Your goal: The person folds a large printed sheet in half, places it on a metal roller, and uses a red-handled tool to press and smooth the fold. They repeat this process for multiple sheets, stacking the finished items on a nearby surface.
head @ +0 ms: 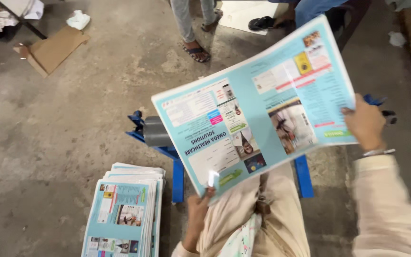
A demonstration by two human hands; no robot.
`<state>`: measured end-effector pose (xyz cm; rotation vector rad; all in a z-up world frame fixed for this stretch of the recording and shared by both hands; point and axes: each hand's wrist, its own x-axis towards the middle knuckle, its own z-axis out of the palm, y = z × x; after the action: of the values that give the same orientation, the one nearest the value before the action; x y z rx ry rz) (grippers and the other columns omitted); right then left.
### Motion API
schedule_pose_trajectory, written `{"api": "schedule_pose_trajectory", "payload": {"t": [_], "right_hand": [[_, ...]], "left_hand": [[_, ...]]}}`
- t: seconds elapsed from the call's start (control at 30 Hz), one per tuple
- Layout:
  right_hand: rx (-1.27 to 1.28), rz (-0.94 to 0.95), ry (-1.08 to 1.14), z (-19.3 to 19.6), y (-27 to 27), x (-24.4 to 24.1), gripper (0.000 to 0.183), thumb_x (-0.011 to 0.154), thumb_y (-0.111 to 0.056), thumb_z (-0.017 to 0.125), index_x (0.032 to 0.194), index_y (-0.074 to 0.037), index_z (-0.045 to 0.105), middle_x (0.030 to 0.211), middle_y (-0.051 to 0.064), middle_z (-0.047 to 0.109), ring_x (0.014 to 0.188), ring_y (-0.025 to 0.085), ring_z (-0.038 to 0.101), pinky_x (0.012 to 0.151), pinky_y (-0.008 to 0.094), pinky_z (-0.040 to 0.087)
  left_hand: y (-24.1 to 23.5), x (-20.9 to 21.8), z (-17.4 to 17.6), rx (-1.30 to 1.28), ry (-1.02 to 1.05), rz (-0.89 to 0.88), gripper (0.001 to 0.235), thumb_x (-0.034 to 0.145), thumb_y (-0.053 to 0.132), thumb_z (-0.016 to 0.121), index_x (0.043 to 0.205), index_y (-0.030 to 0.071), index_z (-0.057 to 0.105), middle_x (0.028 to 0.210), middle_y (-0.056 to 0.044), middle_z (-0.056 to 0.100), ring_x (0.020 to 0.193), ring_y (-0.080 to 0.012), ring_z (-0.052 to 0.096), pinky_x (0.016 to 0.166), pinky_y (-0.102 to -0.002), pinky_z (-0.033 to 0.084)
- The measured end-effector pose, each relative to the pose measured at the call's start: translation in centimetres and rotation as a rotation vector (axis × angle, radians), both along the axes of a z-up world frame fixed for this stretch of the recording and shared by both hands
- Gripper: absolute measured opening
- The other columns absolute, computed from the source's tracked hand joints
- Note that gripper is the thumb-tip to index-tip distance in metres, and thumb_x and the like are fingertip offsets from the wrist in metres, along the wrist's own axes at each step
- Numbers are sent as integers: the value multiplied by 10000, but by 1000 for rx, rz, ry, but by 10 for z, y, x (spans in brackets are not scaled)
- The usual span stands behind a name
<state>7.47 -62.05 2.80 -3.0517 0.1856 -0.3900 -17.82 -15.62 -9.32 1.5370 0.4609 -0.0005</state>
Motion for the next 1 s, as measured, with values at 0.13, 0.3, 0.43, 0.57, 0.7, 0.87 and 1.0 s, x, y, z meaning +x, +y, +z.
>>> {"api": "schedule_pose_trajectory", "payload": {"t": [0.13,0.3,0.43,0.57,0.7,0.87,1.0], "right_hand": [[623,246,5,-8,20,-16,427,891,-135,767,1282,10,672,1051,204,740,913,248,726,784,370,539],[997,516,-16,-13,158,-30,353,931,-39,755,1271,18,680,1069,89,744,940,91,630,821,275,525],[1223,698,215,-6,295,-45,320,966,-56,748,1276,2,693,1032,73,741,896,57,601,768,254,525],[1285,769,498,-52,430,-53,260,946,-38,719,1197,19,687,963,88,746,837,91,640,731,279,531],[1192,949,482,-128,536,-84,274,927,16,654,1201,16,675,1021,126,741,912,187,678,802,338,527],[839,932,506,-159,622,-100,448,856,-4,601,1296,-72,650,1098,229,714,1020,368,681,863,424,526],[964,1081,632,-154,669,-118,548,799,18,549,1331,-91,619,1134,219,725,1069,338,704,907,401,533]], "left_hand": [[73,-11,9,-92,-10,187,281,929,174,729,1063,-71,758,949,-87,777,852,-139,675,789,-291,518],[175,-84,29,34,-196,433,197,935,88,690,1078,-47,711,980,-78,744,883,-141,683,827,-306,539],[238,-197,31,45,-267,796,246,971,74,666,1190,-34,640,1024,-72,708,868,-126,664,798,-285,531],[274,-272,-8,157,-277,1072,279,950,47,689,1211,-31,628,1026,-62,703,828,-118,652,734,-274,531],[290,-332,-59,304,-243,1161,210,982,39,715,1152,-69,654,1024,-83,705,859,-114,637,759,-269,522],[295,-359,-94,201,-213,1293,203,968,47,704,1146,-45,669,1014,-86,721,838,-127,676,748,-276,554],[298,-374,-96,236,-164,1400,222,950,22,693,1160,-46,667,1011,-86,728,830,-133,697,733,-279,574]]}}
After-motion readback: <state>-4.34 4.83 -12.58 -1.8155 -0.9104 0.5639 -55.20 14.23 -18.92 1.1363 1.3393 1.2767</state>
